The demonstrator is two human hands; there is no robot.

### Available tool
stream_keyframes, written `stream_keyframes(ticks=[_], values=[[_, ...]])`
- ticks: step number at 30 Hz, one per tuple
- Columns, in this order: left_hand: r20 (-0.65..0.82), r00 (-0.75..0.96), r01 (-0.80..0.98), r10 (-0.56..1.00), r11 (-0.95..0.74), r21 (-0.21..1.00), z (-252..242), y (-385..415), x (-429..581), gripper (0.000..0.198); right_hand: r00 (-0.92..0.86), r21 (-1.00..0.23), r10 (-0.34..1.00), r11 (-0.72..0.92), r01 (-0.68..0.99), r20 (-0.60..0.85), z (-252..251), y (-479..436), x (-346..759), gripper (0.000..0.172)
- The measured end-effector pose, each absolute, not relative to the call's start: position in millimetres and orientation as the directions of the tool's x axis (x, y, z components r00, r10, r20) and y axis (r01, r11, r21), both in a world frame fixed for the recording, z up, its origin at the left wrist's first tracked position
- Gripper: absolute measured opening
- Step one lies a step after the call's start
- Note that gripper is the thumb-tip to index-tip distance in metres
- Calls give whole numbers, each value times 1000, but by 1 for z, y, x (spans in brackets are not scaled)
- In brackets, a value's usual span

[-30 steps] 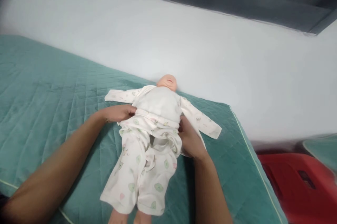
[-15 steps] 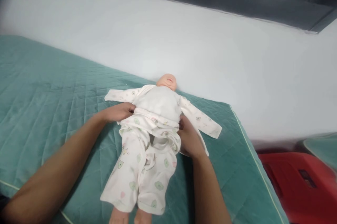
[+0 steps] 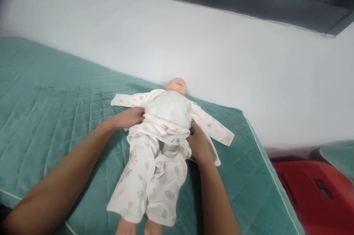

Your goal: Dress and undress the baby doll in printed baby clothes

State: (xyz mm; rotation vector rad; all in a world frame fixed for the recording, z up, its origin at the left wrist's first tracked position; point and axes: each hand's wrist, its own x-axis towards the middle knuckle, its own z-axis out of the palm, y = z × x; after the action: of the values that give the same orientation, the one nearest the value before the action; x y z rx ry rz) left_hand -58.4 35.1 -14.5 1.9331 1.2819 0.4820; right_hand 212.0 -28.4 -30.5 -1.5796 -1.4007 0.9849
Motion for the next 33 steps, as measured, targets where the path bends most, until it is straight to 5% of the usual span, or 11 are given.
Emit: stream_keyframes(ticks=[13, 21, 27, 33], values=[[-212, 392, 187, 895, 148, 971, -27, 32, -55, 16, -127, -999, 992, -17, 31, -21, -15, -38, 201, 61], [-222, 499, -106, 838, 314, 943, -26, 29, -46, 20, -86, -997, 996, 24, 76, 17, -14, -36, 201, 51], [-240, 473, -94, 848, 320, 943, -33, 33, -46, 16, -83, -974, 996, 52, 221, 34, -19, -33, 205, 45], [-169, 457, 82, 873, 148, 986, -35, 33, -47, 11, -110, -929, 989, 133, 345, 100, -27, -28, 214, 43]])
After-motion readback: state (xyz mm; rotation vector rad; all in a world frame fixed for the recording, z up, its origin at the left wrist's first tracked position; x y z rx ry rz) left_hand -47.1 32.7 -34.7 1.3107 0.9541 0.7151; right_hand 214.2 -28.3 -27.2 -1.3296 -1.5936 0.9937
